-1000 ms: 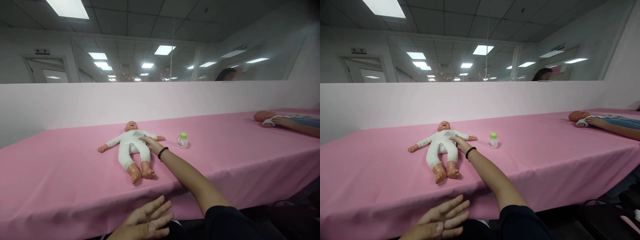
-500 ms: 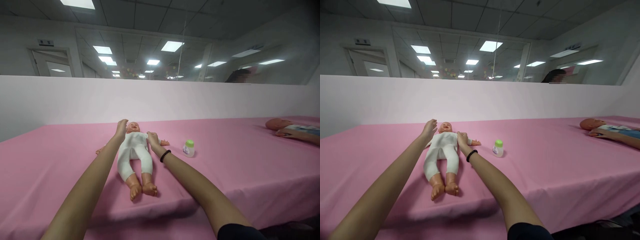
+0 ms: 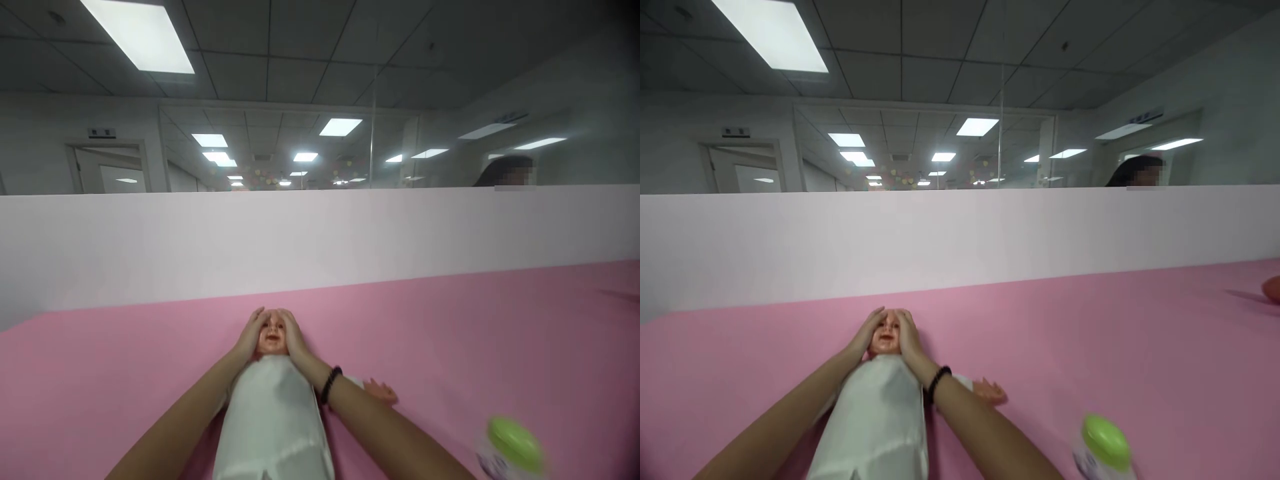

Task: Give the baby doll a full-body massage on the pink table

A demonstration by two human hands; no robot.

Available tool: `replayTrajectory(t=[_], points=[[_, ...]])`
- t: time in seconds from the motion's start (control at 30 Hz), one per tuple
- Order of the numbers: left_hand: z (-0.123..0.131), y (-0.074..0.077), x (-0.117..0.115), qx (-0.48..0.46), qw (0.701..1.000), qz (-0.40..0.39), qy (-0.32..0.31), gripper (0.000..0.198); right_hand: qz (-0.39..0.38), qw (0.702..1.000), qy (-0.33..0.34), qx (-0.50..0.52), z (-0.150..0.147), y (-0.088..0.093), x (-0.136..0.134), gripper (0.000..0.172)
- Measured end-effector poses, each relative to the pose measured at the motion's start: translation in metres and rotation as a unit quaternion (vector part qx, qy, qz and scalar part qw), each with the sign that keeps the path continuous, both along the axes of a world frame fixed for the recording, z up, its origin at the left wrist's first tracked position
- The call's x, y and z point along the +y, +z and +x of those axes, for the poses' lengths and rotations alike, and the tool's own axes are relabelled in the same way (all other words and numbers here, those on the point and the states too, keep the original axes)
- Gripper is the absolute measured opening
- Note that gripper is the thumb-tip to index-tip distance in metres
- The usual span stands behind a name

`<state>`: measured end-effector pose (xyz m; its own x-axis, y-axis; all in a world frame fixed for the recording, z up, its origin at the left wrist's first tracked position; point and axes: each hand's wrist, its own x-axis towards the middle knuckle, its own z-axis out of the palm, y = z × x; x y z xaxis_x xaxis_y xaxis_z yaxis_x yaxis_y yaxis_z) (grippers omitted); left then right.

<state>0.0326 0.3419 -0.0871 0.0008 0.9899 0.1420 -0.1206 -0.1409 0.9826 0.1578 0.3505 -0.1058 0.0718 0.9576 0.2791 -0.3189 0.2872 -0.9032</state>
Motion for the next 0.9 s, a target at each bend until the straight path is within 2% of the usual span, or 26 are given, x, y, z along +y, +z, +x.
replayTrajectory(t=[0.07,0.13,0.37,0.57,0.77,0.9], points=[[0.001,-0.011,0.005,-0.010,0.999,0.010,-0.040,0.067,-0.011,0.999,0.033,0.034,0.001,-0.012,0.001,0.056],[0.000,-0.016,0.000,-0.024,0.998,0.011,-0.055,0.066,-0.016,0.998,0.055,0.033,0.004,-0.016,-0.007,0.060],[0.000,-0.005,-0.025,-0.017,0.999,0.012,-0.024,0.058,-0.058,0.996,0.068,0.001,0.011,0.004,-0.029,0.065],[0.001,-0.006,-0.025,-0.031,0.999,-0.020,-0.024,0.051,-0.085,0.990,0.075,0.079,0.011,0.009,-0.034,0.059],[0.000,-0.006,-0.023,-0.012,1.000,-0.005,-0.016,0.055,-0.078,0.994,0.070,0.019,0.012,0.011,-0.036,0.064],[0.001,-0.006,-0.022,-0.027,1.000,-0.006,-0.014,0.050,-0.089,0.992,0.076,0.043,0.011,0.015,-0.039,0.062]])
